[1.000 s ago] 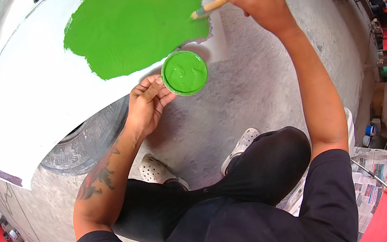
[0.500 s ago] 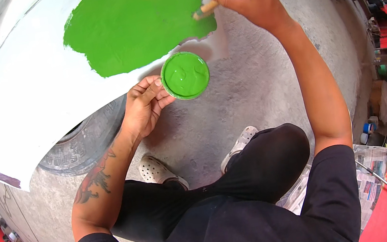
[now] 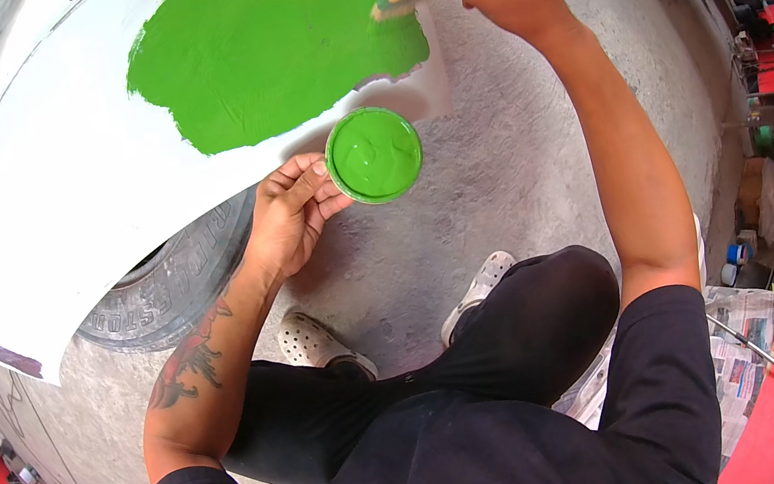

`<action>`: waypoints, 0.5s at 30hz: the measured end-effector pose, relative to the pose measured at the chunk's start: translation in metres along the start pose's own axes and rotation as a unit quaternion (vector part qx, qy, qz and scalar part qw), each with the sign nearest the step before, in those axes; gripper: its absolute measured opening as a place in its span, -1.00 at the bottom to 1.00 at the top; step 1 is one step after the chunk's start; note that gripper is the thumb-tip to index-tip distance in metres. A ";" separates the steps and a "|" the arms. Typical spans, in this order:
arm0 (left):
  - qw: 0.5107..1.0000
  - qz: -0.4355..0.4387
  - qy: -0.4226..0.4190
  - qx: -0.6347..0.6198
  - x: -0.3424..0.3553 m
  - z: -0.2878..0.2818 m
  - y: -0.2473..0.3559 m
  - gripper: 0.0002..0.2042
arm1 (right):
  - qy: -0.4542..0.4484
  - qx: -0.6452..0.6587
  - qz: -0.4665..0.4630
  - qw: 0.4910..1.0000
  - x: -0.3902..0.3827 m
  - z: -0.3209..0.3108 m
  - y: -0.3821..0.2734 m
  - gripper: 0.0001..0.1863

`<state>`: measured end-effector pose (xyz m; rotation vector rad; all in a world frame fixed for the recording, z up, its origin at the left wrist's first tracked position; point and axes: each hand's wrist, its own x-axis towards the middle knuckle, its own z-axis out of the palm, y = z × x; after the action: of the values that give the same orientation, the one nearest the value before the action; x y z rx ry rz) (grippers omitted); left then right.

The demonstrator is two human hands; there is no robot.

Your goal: Apply green paint to a white car fender using a paintbrush.

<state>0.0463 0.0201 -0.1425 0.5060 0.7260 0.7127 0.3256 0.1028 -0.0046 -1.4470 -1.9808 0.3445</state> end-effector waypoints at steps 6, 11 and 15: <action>1.000 0.001 -0.004 -0.001 -0.001 0.000 0.001 -0.85 | 0.061 -0.034 0.063 0.996 -0.006 -0.014 -0.006 -0.80; 1.000 -0.007 -0.007 0.005 -0.002 0.004 -0.002 -0.85 | 0.022 0.023 0.089 0.996 -0.002 -0.005 -0.005 -0.81; 1.000 -0.004 -0.011 0.016 -0.005 -0.001 -0.002 -0.83 | 0.087 -0.050 0.046 0.994 -0.014 -0.008 -0.008 -0.80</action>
<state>0.0435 0.0155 -0.1425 0.5383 0.7197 0.6881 0.3270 0.0858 0.0012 -1.5787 -1.8186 0.1542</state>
